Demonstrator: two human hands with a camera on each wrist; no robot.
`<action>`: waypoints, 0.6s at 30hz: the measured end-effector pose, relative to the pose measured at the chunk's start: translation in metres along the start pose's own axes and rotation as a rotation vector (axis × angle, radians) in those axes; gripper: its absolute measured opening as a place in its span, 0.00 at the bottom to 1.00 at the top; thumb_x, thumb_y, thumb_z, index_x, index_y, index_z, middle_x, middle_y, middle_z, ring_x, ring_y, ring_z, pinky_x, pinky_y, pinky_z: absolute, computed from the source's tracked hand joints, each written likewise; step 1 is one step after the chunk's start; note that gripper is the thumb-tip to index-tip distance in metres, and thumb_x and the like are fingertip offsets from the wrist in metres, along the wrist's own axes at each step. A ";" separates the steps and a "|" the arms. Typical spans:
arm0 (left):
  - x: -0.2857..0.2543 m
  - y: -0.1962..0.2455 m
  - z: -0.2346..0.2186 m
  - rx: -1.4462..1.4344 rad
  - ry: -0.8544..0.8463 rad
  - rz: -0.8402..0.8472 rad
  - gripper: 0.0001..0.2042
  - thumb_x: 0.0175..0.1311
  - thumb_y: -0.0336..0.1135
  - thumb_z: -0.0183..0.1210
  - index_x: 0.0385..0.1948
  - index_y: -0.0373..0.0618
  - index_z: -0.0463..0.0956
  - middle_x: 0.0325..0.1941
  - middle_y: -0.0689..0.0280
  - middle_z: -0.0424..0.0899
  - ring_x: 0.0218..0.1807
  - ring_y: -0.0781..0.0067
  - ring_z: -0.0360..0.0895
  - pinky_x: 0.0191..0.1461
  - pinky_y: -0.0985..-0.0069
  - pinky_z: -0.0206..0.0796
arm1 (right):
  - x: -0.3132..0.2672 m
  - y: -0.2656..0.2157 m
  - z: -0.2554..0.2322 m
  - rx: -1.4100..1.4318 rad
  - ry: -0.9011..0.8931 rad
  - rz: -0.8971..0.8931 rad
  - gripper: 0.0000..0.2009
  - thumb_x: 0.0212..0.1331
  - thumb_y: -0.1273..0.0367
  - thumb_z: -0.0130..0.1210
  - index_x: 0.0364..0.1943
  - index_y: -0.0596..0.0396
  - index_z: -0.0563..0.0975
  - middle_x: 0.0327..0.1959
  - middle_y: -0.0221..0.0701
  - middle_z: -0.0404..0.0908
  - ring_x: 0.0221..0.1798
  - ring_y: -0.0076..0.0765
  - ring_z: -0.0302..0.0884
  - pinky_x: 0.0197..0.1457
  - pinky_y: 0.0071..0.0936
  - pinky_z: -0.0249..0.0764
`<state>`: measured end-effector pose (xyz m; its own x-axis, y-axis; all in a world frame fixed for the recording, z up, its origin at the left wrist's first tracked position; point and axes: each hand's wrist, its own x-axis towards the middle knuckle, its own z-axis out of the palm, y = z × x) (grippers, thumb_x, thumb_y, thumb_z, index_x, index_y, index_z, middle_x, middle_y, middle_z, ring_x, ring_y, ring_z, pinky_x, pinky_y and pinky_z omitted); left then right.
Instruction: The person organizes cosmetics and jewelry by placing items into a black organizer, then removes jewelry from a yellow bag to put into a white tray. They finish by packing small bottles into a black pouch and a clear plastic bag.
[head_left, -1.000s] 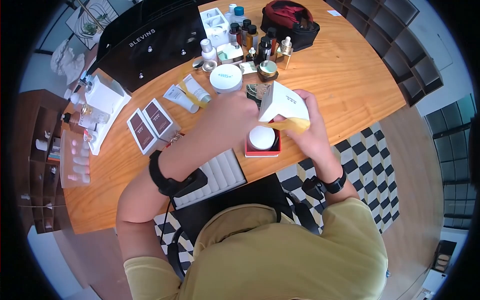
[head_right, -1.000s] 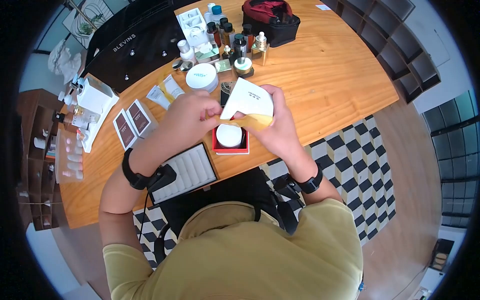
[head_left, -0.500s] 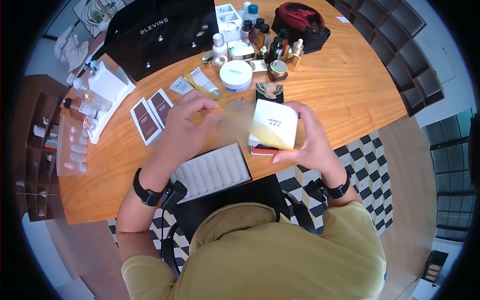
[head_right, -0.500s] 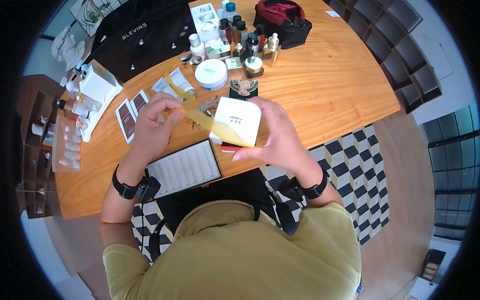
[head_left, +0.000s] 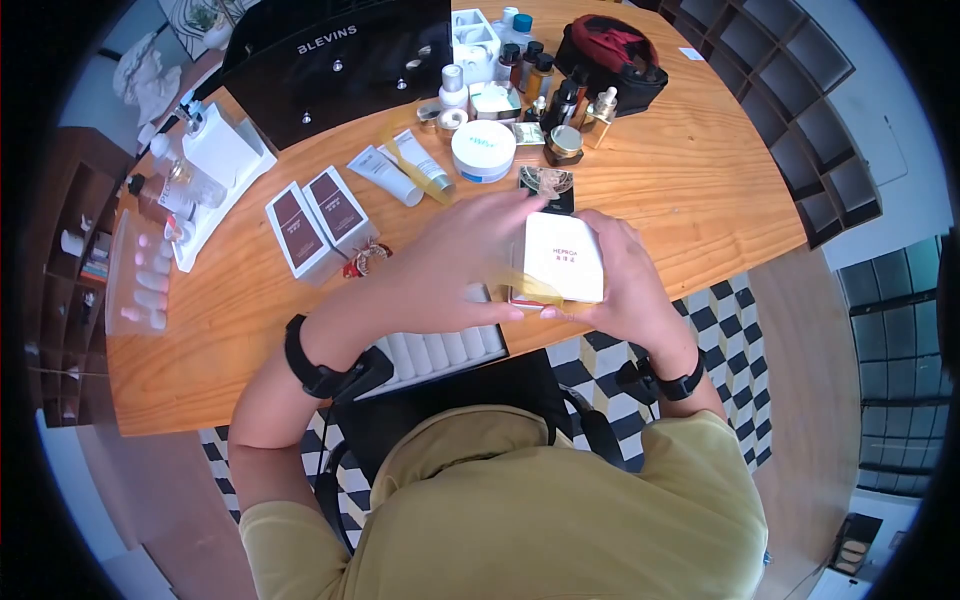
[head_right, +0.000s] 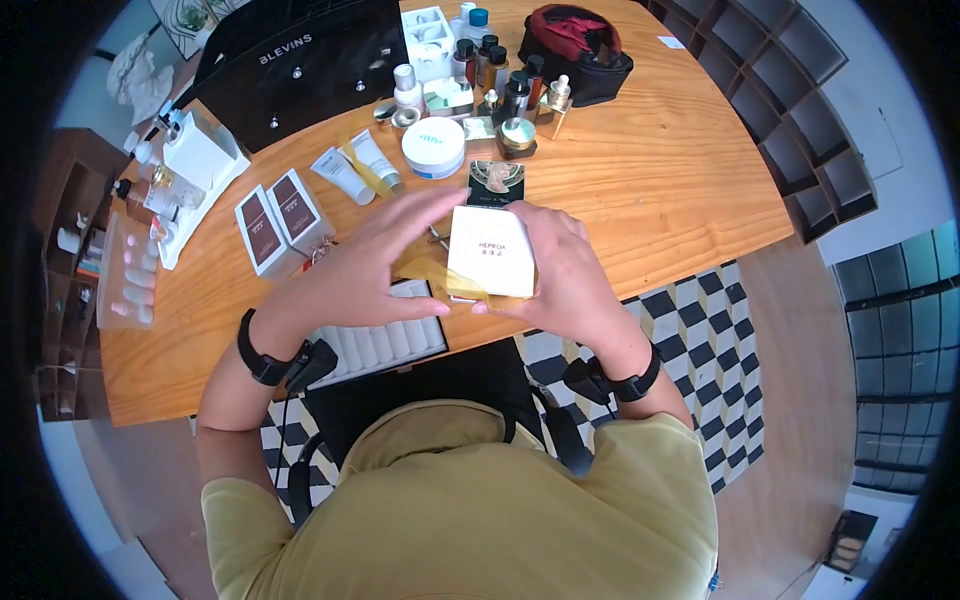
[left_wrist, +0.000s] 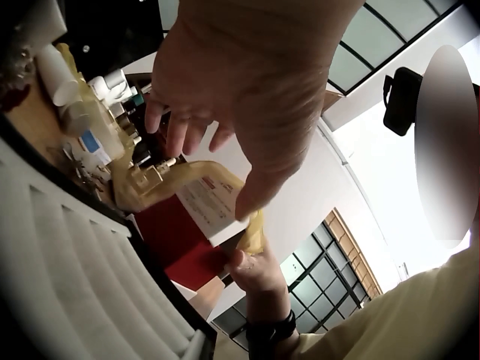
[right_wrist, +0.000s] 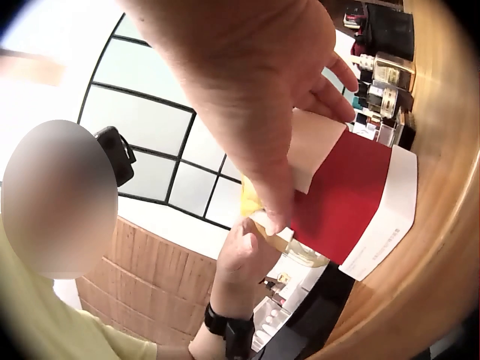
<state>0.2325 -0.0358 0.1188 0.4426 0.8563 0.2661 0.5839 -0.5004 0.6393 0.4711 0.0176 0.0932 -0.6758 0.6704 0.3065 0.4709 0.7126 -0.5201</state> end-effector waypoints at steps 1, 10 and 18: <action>0.003 0.000 0.003 0.043 -0.020 0.070 0.37 0.55 0.36 0.64 0.68 0.50 0.55 0.68 0.53 0.59 0.67 0.52 0.60 0.67 0.60 0.56 | 0.000 -0.002 0.000 -0.048 -0.009 -0.001 0.46 0.29 0.55 0.76 0.57 0.56 0.65 0.52 0.43 0.73 0.56 0.52 0.70 0.57 0.40 0.63; -0.001 -0.015 0.035 0.298 -0.176 0.068 0.48 0.48 0.49 0.68 0.70 0.46 0.48 0.73 0.50 0.50 0.70 0.47 0.55 0.69 0.55 0.51 | -0.006 0.003 0.010 -0.105 -0.075 -0.003 0.51 0.28 0.54 0.76 0.62 0.57 0.61 0.55 0.45 0.70 0.58 0.54 0.68 0.60 0.44 0.62; -0.008 -0.017 0.022 0.342 -0.071 -0.110 0.43 0.44 0.49 0.70 0.64 0.42 0.59 0.69 0.50 0.57 0.69 0.49 0.55 0.70 0.56 0.48 | -0.005 0.005 0.022 0.082 -0.017 0.029 0.45 0.29 0.69 0.76 0.60 0.53 0.64 0.52 0.42 0.70 0.56 0.52 0.71 0.56 0.36 0.71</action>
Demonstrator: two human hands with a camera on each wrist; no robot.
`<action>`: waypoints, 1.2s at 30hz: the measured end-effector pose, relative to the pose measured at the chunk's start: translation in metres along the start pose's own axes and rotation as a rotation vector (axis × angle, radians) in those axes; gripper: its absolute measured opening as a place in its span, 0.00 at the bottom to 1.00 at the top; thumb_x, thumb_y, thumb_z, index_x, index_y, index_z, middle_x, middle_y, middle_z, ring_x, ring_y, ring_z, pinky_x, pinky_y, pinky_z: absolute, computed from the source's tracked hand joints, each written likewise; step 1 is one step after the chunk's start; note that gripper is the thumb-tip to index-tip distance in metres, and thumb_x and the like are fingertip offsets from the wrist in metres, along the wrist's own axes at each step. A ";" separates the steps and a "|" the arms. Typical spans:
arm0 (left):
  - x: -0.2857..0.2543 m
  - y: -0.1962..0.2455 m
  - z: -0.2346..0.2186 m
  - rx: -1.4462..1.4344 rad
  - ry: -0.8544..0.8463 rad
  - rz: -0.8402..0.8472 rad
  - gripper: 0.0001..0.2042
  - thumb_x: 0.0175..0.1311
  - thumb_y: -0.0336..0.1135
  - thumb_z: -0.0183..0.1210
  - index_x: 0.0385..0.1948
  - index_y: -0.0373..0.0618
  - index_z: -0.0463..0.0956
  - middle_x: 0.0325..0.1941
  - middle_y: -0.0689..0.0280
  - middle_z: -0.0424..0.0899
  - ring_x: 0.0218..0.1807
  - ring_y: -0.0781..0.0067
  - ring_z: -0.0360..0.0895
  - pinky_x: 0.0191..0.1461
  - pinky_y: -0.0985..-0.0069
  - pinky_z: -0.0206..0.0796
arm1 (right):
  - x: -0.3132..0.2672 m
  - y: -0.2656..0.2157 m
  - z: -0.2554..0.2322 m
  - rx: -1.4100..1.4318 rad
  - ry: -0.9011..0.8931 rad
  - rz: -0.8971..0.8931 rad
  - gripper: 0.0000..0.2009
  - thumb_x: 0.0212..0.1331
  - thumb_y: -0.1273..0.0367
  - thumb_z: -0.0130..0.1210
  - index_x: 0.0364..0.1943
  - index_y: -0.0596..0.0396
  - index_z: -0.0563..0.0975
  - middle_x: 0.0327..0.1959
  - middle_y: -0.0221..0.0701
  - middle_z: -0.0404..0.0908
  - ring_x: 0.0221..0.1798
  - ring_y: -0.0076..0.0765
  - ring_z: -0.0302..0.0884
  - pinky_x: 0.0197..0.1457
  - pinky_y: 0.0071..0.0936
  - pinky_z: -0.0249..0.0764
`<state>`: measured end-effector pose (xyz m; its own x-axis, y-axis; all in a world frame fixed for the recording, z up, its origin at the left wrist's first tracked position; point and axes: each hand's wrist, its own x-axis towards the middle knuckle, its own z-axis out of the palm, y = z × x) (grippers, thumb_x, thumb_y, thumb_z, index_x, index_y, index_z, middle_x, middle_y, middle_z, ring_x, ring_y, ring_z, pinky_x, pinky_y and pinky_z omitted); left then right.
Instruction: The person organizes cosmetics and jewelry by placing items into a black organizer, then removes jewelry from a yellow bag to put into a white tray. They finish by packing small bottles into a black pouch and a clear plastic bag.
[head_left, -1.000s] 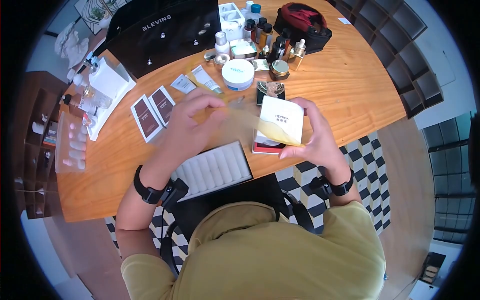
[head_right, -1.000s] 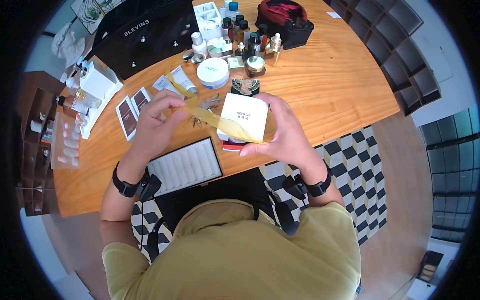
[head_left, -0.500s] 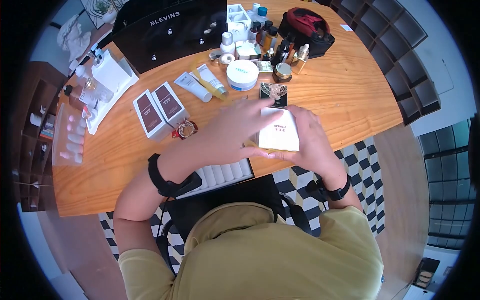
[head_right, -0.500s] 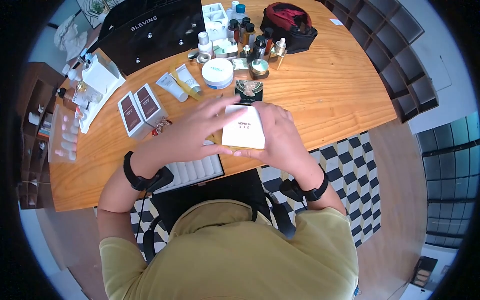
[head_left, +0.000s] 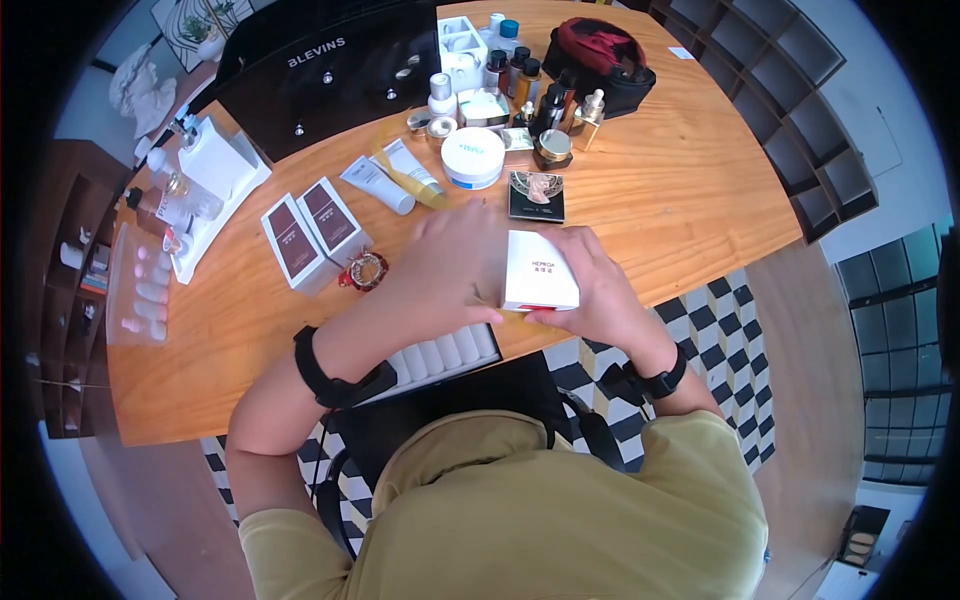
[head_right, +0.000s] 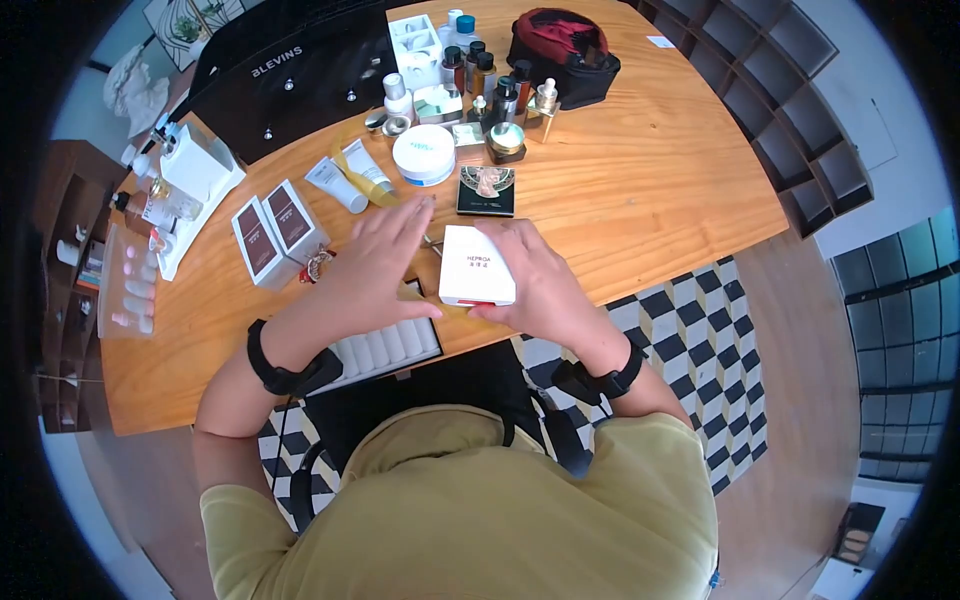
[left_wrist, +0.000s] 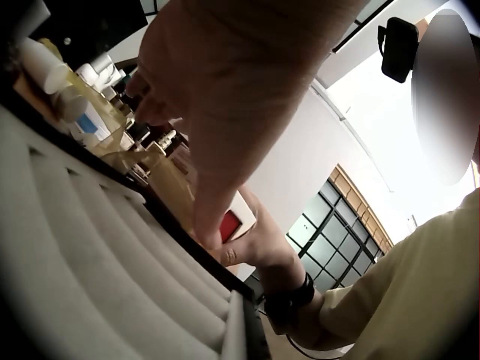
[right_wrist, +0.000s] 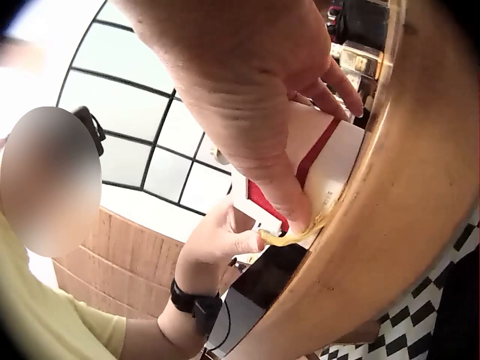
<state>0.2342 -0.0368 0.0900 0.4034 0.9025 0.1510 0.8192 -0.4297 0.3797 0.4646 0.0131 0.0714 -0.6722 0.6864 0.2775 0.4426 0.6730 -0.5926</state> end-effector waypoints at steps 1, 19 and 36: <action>-0.004 0.000 -0.001 0.008 0.026 -0.057 0.39 0.45 0.47 0.70 0.61 0.43 0.66 0.68 0.51 0.60 0.68 0.49 0.57 0.69 0.56 0.49 | -0.001 0.002 0.000 0.033 0.025 -0.016 0.44 0.29 0.70 0.75 0.60 0.52 0.65 0.51 0.42 0.70 0.55 0.51 0.71 0.55 0.35 0.72; 0.057 -0.023 -0.029 -0.435 0.167 -0.287 0.07 0.65 0.33 0.57 0.30 0.40 0.76 0.22 0.68 0.77 0.24 0.80 0.71 0.31 0.79 0.63 | 0.047 0.092 -0.029 -0.058 0.432 0.346 0.44 0.43 0.57 0.71 0.62 0.64 0.59 0.55 0.53 0.67 0.57 0.57 0.69 0.59 0.40 0.68; -0.029 -0.027 -0.075 -0.137 0.002 -0.151 0.32 0.54 0.47 0.67 0.58 0.39 0.68 0.58 0.53 0.74 0.60 0.56 0.70 0.58 0.67 0.66 | -0.003 0.020 -0.019 -0.011 0.127 0.151 0.32 0.43 0.60 0.71 0.53 0.59 0.71 0.52 0.46 0.72 0.56 0.51 0.69 0.60 0.39 0.66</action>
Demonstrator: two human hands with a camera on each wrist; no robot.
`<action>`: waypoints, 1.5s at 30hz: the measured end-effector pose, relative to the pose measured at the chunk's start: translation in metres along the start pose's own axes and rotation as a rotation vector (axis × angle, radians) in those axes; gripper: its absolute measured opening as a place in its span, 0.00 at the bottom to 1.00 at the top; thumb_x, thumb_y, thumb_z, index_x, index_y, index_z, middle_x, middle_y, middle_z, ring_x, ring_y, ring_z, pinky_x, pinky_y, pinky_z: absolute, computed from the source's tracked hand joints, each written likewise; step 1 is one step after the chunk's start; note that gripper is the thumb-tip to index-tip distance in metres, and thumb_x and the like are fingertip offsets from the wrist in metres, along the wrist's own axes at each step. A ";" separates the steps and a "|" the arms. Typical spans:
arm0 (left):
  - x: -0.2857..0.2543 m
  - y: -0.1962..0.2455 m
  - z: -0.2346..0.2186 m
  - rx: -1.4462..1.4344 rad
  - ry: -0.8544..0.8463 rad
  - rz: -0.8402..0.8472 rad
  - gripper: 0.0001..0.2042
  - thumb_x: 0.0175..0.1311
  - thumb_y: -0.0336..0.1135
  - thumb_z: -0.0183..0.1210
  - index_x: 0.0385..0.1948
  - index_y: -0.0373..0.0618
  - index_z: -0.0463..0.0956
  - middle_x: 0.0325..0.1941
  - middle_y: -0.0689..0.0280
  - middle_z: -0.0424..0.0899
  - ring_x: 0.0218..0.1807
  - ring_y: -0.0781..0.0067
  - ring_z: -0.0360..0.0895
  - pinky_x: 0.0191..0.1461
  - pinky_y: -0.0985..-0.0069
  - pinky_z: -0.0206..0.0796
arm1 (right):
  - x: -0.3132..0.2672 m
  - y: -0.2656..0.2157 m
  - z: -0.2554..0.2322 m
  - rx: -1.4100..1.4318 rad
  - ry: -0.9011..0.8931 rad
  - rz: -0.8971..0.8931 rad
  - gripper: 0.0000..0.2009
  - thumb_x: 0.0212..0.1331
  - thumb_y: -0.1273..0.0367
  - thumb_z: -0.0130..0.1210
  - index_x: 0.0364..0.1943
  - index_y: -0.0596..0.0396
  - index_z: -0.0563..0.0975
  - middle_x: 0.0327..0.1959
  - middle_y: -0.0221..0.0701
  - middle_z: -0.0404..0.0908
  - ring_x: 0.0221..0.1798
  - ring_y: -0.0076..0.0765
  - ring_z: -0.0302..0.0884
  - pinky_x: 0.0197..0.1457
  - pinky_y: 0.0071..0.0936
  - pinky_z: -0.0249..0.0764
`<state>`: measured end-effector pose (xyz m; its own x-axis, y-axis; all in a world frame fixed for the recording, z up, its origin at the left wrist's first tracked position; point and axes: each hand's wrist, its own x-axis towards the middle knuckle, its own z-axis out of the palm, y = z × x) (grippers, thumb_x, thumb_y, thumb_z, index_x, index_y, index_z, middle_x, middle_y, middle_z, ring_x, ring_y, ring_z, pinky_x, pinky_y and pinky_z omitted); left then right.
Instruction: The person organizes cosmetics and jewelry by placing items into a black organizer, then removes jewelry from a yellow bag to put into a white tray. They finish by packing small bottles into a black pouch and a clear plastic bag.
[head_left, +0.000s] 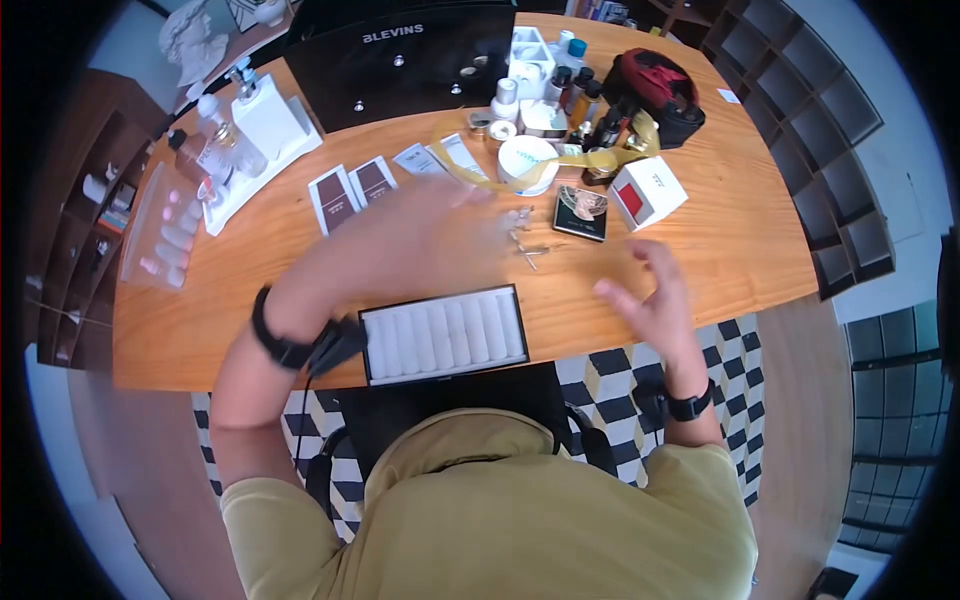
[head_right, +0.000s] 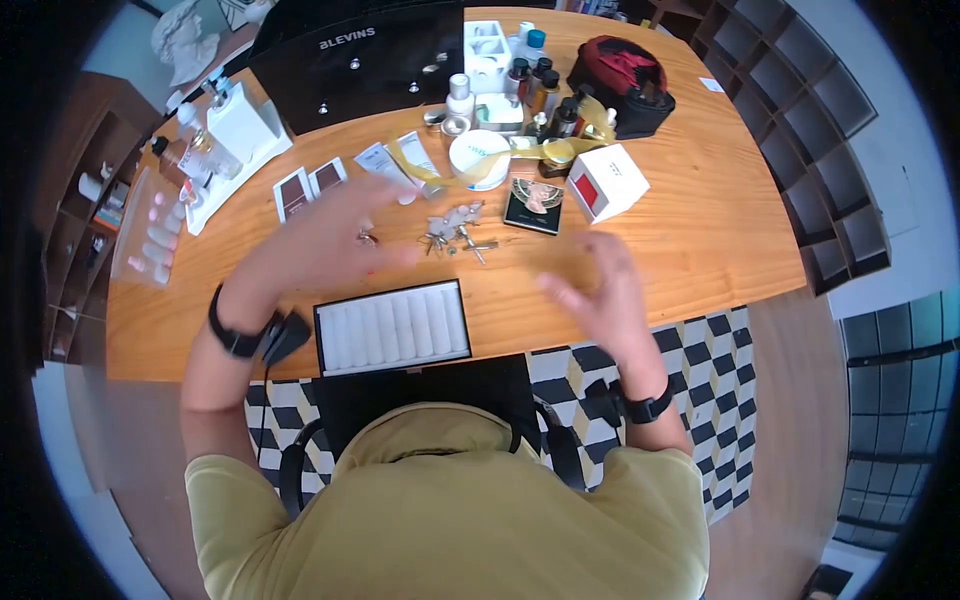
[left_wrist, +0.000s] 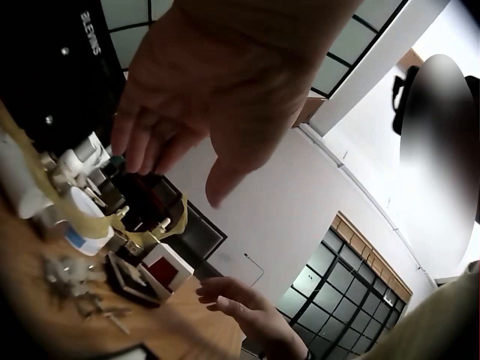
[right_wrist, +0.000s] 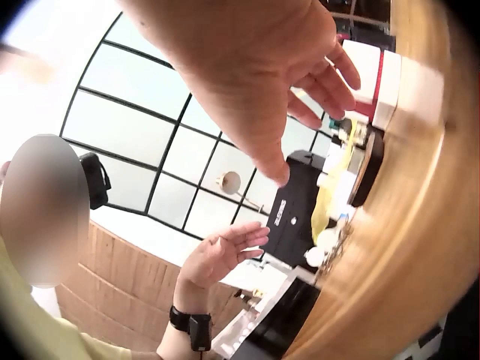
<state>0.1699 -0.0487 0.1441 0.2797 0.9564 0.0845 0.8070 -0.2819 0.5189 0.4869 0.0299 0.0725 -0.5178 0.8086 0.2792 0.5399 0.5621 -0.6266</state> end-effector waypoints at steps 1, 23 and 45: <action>-0.024 0.006 -0.006 0.023 -0.105 -0.091 0.36 0.49 0.47 0.69 0.60 0.40 0.66 0.61 0.52 0.70 0.63 0.53 0.66 0.62 0.65 0.63 | -0.003 -0.008 0.008 0.019 -0.089 -0.128 0.34 0.42 0.59 0.72 0.54 0.58 0.70 0.52 0.46 0.71 0.56 0.52 0.69 0.60 0.39 0.66; -0.106 -0.068 0.061 -0.094 0.168 -0.187 0.49 0.46 0.51 0.71 0.67 0.37 0.52 0.68 0.48 0.58 0.69 0.49 0.55 0.71 0.65 0.51 | 0.019 -0.082 0.082 -0.225 -0.112 -0.291 0.38 0.40 0.62 0.72 0.56 0.63 0.67 0.53 0.52 0.68 0.55 0.59 0.68 0.58 0.43 0.67; -0.226 -0.221 -0.106 1.015 1.277 -0.795 0.22 0.51 0.36 0.65 0.49 0.41 0.73 0.46 0.51 0.78 0.50 0.50 0.74 0.56 0.55 0.61 | 0.022 -0.152 0.192 0.408 -0.945 -0.777 0.12 0.56 0.61 0.60 0.22 0.51 0.75 0.18 0.29 0.73 0.22 0.39 0.73 0.25 0.34 0.67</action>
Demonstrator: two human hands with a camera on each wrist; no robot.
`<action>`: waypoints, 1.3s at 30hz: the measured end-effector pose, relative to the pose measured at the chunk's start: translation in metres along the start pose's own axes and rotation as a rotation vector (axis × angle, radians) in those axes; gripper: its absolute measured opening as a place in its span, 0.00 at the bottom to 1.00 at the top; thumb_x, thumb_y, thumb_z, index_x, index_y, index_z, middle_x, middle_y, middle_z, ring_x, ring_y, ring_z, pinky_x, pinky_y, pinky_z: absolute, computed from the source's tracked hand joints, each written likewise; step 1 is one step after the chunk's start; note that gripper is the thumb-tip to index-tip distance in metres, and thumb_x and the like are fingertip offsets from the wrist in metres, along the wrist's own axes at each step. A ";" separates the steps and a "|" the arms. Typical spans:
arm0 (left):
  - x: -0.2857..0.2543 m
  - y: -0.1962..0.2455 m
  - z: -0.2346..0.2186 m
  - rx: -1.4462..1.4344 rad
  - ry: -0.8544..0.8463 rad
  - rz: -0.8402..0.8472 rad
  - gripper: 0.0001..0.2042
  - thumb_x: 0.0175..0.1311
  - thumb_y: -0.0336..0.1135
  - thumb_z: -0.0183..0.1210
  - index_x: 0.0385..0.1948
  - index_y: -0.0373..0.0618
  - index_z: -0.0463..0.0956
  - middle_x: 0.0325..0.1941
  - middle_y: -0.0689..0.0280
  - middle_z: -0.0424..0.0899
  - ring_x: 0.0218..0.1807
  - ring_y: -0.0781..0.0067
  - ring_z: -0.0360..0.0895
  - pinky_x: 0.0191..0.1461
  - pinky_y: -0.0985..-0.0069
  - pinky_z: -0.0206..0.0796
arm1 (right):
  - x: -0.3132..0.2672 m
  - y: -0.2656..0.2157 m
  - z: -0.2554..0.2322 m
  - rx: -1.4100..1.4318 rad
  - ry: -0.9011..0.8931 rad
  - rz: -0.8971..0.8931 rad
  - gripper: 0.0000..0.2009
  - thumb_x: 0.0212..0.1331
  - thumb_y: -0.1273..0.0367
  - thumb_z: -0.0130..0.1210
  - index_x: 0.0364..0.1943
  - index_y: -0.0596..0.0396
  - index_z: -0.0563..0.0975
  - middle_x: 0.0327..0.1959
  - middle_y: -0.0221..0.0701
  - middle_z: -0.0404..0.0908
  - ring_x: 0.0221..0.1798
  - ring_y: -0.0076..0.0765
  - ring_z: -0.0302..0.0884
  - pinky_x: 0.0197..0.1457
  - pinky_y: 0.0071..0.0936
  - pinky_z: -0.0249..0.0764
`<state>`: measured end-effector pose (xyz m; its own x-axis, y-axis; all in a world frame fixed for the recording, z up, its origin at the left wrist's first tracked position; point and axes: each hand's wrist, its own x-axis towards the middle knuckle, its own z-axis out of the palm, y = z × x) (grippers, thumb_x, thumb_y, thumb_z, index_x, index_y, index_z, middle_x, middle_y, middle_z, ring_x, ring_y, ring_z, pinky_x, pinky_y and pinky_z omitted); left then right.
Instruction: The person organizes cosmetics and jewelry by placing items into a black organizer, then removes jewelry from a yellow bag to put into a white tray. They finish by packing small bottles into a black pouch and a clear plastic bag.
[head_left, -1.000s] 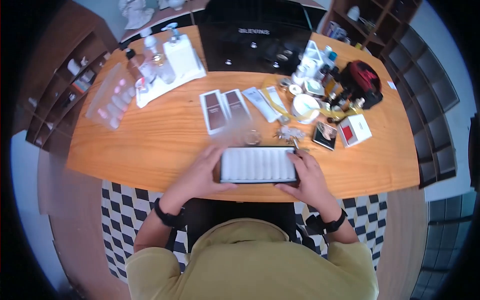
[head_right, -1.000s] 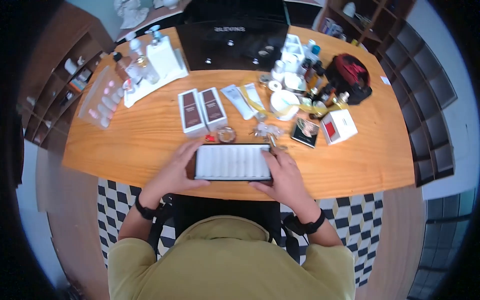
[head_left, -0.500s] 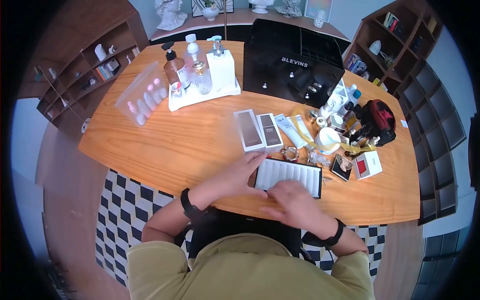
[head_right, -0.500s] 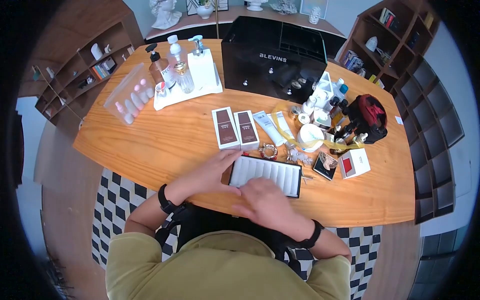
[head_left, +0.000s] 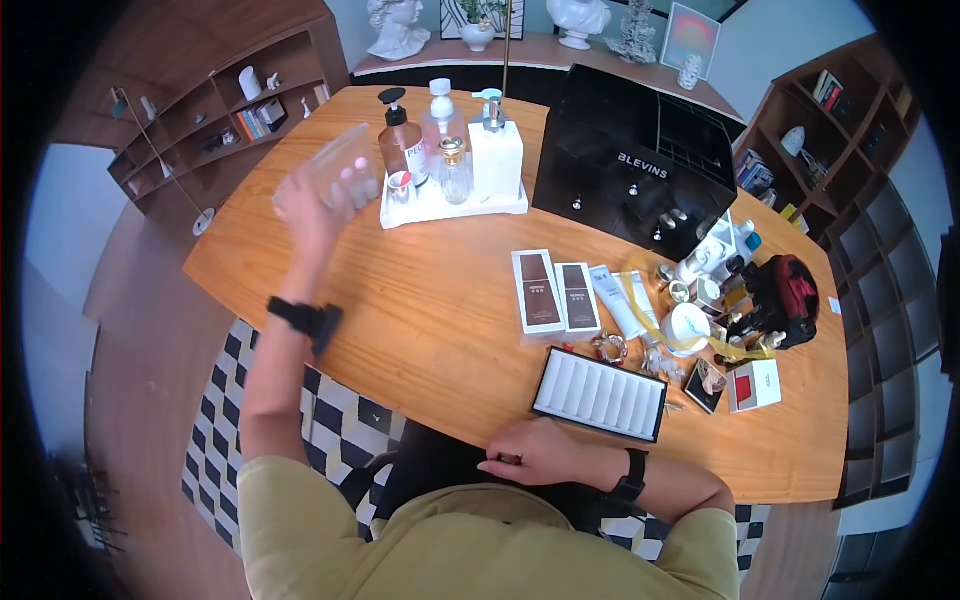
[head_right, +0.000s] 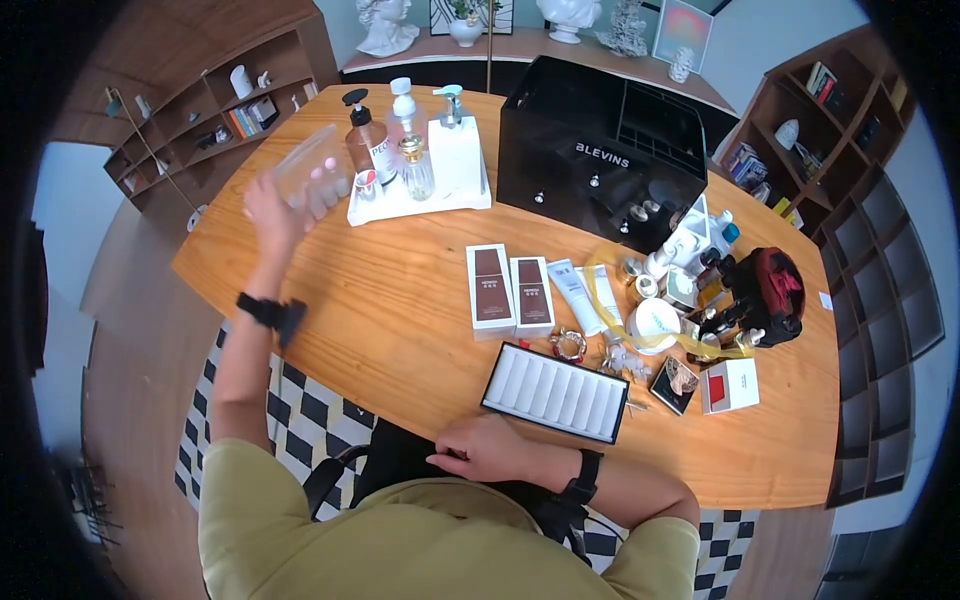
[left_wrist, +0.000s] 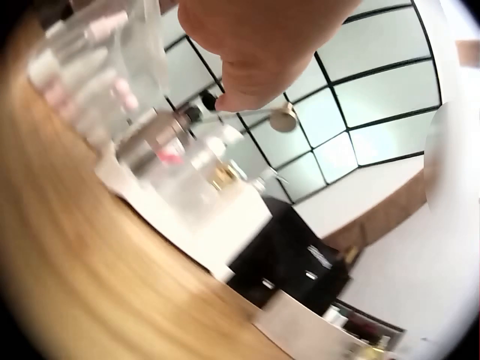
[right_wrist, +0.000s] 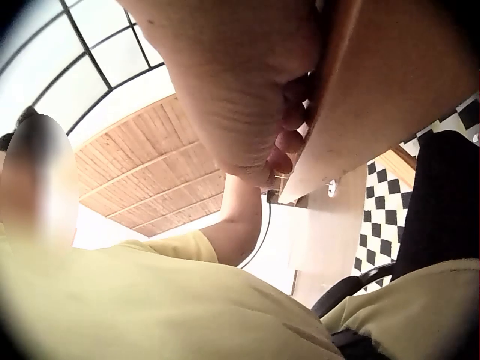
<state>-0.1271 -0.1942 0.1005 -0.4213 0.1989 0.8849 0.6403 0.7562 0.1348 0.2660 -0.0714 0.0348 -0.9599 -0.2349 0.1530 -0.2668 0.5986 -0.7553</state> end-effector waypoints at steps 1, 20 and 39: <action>0.014 -0.021 0.007 0.158 0.124 0.002 0.18 0.52 0.37 0.63 0.45 0.42 0.76 0.42 0.52 0.80 0.47 0.50 0.76 0.54 0.53 0.61 | 0.000 0.000 0.000 -0.004 0.001 -0.011 0.12 0.56 0.61 0.60 0.22 0.51 0.75 0.18 0.29 0.73 0.22 0.38 0.73 0.25 0.34 0.67; -0.089 0.011 -0.111 -0.507 -0.995 -0.110 0.10 0.57 0.36 0.62 0.36 0.41 0.80 0.35 0.55 0.83 0.36 0.58 0.81 0.39 0.69 0.71 | 0.001 -0.004 -0.002 0.030 0.034 -0.003 0.12 0.56 0.63 0.60 0.20 0.51 0.74 0.15 0.30 0.71 0.20 0.38 0.72 0.23 0.32 0.66; -0.013 -0.002 -0.022 -0.547 -0.663 -0.164 0.12 0.66 0.38 0.53 0.39 0.38 0.79 0.21 0.50 0.76 0.22 0.64 0.75 0.30 0.69 0.66 | -0.003 0.002 0.003 0.017 0.062 -0.038 0.12 0.56 0.62 0.60 0.21 0.51 0.75 0.17 0.30 0.73 0.21 0.40 0.73 0.24 0.34 0.67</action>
<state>-0.1087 -0.2116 0.0987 -0.7128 0.5641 0.4167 0.6857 0.4359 0.5829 0.2687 -0.0721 0.0310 -0.9528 -0.2086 0.2204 -0.3019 0.5772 -0.7588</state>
